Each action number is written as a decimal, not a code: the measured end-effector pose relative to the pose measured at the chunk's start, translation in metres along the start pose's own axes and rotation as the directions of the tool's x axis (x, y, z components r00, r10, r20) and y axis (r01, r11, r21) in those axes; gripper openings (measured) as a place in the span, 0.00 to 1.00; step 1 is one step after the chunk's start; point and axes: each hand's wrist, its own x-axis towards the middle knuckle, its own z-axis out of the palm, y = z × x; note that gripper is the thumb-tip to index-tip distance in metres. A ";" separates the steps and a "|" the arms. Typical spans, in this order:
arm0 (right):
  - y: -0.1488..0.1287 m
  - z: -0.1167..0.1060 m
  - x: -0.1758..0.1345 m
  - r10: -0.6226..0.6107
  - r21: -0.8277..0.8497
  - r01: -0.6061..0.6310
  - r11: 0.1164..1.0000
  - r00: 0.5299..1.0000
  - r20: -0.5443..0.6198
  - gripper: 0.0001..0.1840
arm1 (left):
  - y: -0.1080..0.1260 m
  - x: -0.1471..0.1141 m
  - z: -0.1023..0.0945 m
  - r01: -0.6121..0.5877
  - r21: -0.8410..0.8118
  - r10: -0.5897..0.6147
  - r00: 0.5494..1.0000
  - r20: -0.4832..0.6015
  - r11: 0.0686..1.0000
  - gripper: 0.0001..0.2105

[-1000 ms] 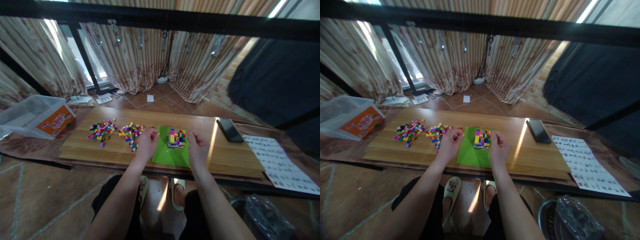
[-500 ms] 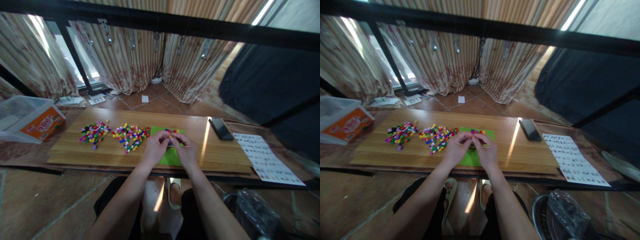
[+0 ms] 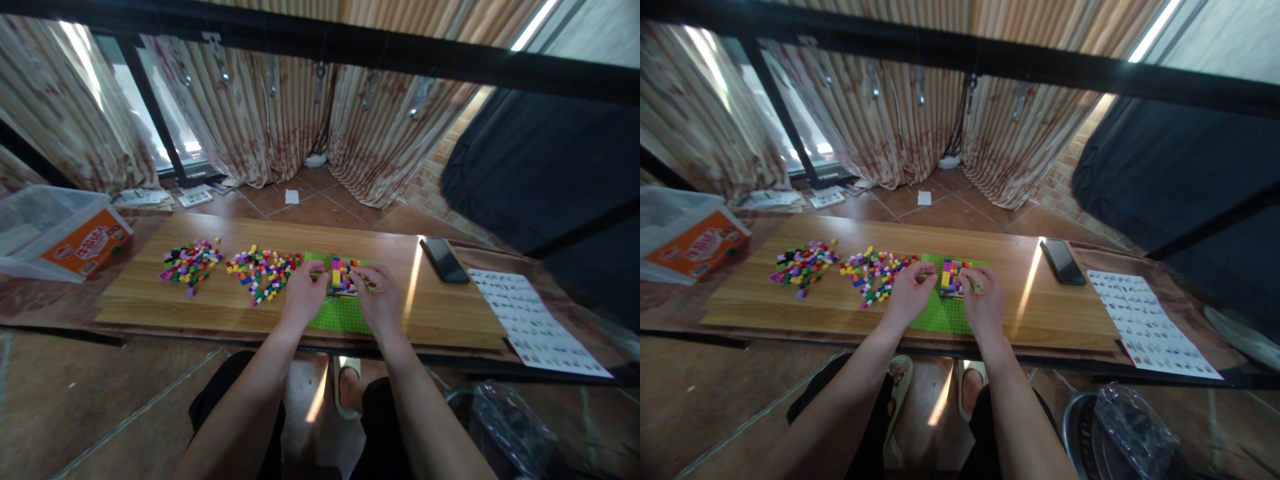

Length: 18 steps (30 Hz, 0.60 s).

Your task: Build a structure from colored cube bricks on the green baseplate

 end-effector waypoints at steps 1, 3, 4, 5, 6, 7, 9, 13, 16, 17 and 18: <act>0.001 0.002 0.000 -0.027 -0.030 0.027 0.999 1.000 -0.002 0.09 | 0.000 0.000 0.000 0.006 0.007 -0.006 1.000 0.015 1.000 0.09; 0.003 0.006 -0.001 -0.074 -0.085 0.073 0.994 0.997 -0.012 0.09 | 0.001 -0.002 0.001 0.003 0.013 -0.003 0.999 0.045 1.000 0.08; 0.004 0.008 -0.001 -0.092 -0.108 0.089 0.990 0.996 -0.017 0.09 | 0.002 -0.003 0.001 -0.002 0.019 0.001 0.998 0.057 1.000 0.08; 0.005 0.009 -0.002 -0.106 -0.127 0.103 0.987 0.994 -0.020 0.08 | 0.002 -0.004 0.001 -0.007 0.025 0.006 0.998 0.068 1.000 0.08; 0.006 0.011 -0.002 -0.118 -0.140 0.114 0.984 0.993 -0.020 0.08 | 0.003 -0.005 0.002 -0.014 0.029 0.011 0.997 0.077 0.999 0.07; 0.006 0.011 -0.002 -0.127 -0.148 0.123 0.981 0.992 -0.019 0.08 | 0.003 -0.006 0.002 -0.019 0.032 0.017 0.996 0.085 0.999 0.07; 0.008 0.012 -0.003 -0.135 -0.149 0.131 0.980 0.991 -0.019 0.08 | 0.002 -0.006 0.002 -0.030 0.031 0.027 0.995 0.092 0.999 0.07; 0.009 0.014 -0.002 -0.126 -0.133 0.120 0.984 0.991 -0.036 0.07 | 0.002 -0.007 0.002 -0.032 0.025 0.029 0.994 0.106 0.999 0.07; 0.007 0.015 -0.001 -0.113 -0.121 0.109 0.987 0.993 -0.034 0.07 | 0.003 -0.007 0.000 -0.027 0.028 0.024 0.993 0.116 0.999 0.08; 0.006 0.014 -0.001 -0.106 -0.114 0.102 0.988 0.994 -0.030 0.08 | 0.004 -0.008 0.000 -0.028 0.025 0.025 0.992 0.120 0.999 0.08; 0.005 0.013 -0.001 -0.095 -0.104 0.092 0.990 0.995 -0.026 0.08 | 0.005 -0.008 -0.001 -0.028 0.021 0.025 0.992 0.124 0.999 0.08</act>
